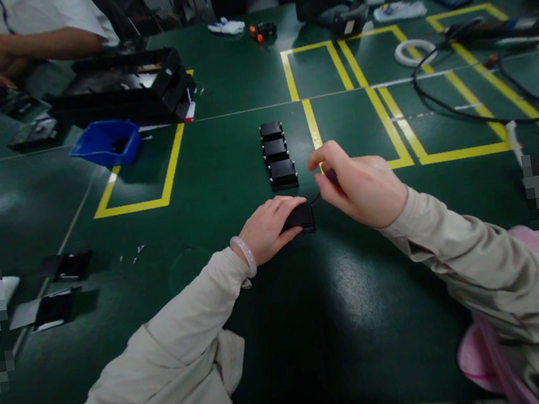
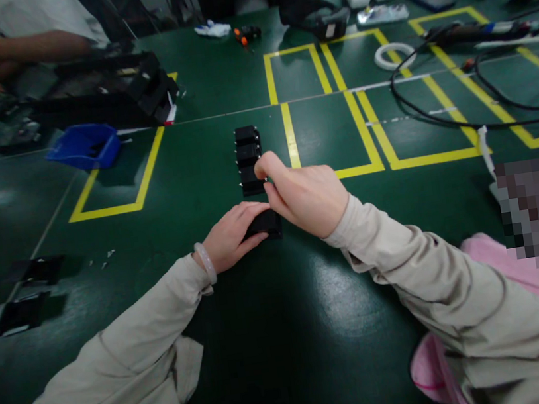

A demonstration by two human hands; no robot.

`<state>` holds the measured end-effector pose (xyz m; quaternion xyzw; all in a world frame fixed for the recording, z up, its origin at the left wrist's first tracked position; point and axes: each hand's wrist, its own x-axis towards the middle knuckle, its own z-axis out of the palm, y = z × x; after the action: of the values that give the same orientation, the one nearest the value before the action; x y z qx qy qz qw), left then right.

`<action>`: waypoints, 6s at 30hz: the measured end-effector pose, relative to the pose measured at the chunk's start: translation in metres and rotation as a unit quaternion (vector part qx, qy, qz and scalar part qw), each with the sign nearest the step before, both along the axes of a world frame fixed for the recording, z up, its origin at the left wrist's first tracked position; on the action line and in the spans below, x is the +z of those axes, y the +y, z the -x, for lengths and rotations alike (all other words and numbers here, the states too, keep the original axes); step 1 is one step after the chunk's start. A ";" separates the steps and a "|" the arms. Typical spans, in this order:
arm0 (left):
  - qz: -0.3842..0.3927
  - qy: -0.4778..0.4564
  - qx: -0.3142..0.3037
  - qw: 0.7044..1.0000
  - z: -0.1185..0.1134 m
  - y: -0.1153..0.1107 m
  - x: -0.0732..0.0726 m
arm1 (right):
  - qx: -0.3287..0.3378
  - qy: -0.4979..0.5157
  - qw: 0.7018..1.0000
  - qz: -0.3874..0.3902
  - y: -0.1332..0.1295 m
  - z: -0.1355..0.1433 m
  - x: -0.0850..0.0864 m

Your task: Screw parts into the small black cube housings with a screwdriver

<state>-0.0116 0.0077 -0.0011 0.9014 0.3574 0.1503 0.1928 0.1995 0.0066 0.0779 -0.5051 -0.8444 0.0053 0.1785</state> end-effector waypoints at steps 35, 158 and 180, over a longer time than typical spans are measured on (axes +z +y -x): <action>0.004 -0.006 -0.001 1.000 0.001 0.000 -0.001 | 0.004 0.000 1.000 -0.005 0.000 0.000 0.000; 0.004 -0.001 0.001 1.000 0.000 0.001 0.000 | 0.005 -0.034 0.999 -0.030 -0.002 0.000 0.002; -0.006 0.005 0.001 1.000 0.001 0.001 -0.002 | -0.004 -0.045 0.999 -0.031 -0.002 0.001 0.001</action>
<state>-0.0123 0.0092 -0.0028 0.9028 0.3586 0.1481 0.1856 0.1985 0.0044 0.0792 -0.5020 -0.8495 -0.0442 0.1560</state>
